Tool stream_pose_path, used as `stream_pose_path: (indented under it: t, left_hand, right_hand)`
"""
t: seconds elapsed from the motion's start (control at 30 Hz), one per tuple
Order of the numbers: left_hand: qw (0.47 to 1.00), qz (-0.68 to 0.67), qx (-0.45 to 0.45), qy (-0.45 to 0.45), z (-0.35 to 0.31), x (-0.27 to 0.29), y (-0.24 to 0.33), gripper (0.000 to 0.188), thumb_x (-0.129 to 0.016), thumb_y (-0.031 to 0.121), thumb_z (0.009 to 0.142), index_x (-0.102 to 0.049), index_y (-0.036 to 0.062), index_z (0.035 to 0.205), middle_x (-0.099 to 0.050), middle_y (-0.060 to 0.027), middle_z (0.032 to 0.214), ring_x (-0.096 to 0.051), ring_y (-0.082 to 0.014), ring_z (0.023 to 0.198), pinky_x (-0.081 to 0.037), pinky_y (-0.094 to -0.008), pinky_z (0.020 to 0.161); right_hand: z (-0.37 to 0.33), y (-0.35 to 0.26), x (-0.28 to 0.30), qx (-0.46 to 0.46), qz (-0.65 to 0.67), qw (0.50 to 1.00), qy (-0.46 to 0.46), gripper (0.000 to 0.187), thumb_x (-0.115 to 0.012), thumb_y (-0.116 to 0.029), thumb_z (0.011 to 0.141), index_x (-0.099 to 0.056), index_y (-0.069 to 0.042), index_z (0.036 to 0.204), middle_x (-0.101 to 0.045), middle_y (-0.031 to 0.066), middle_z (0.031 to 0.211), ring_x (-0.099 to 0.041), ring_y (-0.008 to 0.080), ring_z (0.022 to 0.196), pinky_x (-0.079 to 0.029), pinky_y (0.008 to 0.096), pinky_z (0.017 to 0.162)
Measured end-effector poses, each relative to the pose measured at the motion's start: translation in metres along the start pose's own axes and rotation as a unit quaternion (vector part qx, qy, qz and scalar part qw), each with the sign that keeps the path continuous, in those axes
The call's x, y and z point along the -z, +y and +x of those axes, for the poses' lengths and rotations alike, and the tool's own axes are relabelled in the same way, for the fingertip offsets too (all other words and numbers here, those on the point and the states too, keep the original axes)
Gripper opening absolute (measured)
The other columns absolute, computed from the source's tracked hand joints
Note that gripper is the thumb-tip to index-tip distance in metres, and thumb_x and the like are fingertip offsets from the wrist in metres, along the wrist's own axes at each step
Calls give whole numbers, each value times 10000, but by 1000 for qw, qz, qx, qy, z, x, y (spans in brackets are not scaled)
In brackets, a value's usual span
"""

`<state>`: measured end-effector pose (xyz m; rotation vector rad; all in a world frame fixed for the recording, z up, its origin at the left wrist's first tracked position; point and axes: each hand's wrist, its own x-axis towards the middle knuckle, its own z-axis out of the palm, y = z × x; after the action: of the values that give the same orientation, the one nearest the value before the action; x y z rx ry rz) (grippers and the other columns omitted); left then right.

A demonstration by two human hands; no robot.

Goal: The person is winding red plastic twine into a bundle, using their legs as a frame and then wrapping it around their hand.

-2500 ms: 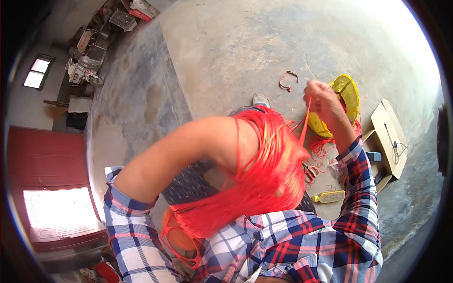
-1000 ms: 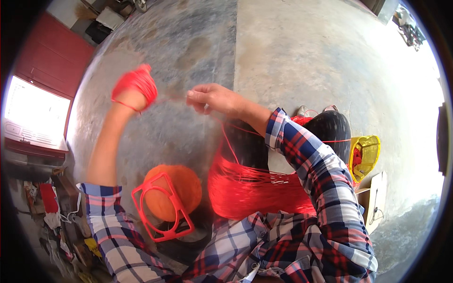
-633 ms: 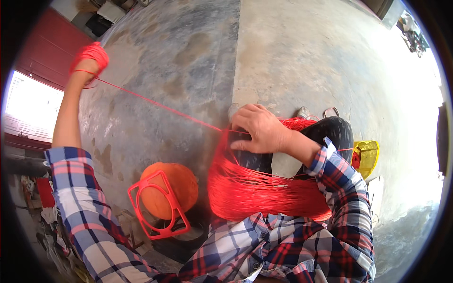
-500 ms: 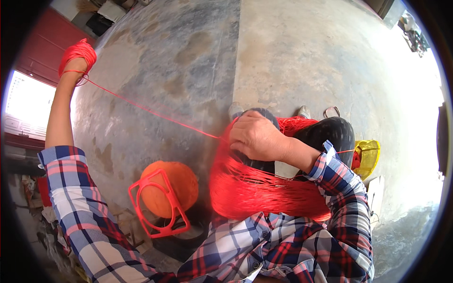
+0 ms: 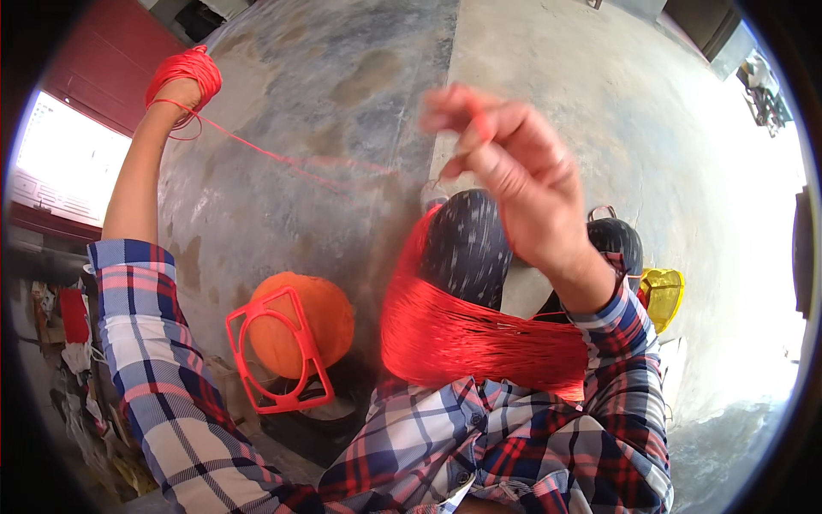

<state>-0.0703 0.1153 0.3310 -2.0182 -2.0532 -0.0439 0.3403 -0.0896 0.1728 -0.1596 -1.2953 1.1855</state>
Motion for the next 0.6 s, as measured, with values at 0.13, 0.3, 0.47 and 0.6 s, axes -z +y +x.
stream_pose_path:
  t: [0.13, 0.3, 0.47, 0.6]
  left_hand:
    - [961, 274, -15, -12, 13, -8, -33, 481, -392, 61, 907, -402, -9, 1382, -569, -132, 1207, -502, -189, 1206, -343, -269, 1073]
    - [982, -29, -178, -60, -34, -5, 116, 507, -512, 157, 881, -452, 15, 1364, -581, -141, 1269, -587, -181, 1083, -436, -259, 967]
    - [717, -632, -208, -208, -96, -26, 190, 564, -666, 177, 861, -467, 54, 1374, -486, -102, 1392, -529, -166, 1171, -482, -307, 930]
    - [500, -745, -236, -373, -118, -31, 282, 616, -678, 219, 860, -430, 62, 1402, -335, -87, 1504, -450, -223, 1279, -465, -349, 983]
  right_hand:
    - [-38, 16, -34, -95, -199, 893, -391, 134, -638, -110, 846, -594, -38, 951, -616, 115, 874, -613, 285, 839, -496, 354, 738]
    - [-59, 13, -14, -91, -401, 805, -427, 222, -589, -266, 879, -663, -66, 940, -643, 137, 897, -620, 334, 846, -523, 394, 710]
    - [-5, 5, 33, -103, -469, 864, -152, 218, -674, -211, 827, -628, -23, 728, -593, 152, 633, -575, 285, 548, -462, 386, 537]
    - [20, 28, 92, -92, -162, 980, 72, 270, -588, -155, 910, -575, -26, 1146, -615, 64, 1101, -566, 146, 1007, -471, 308, 846]
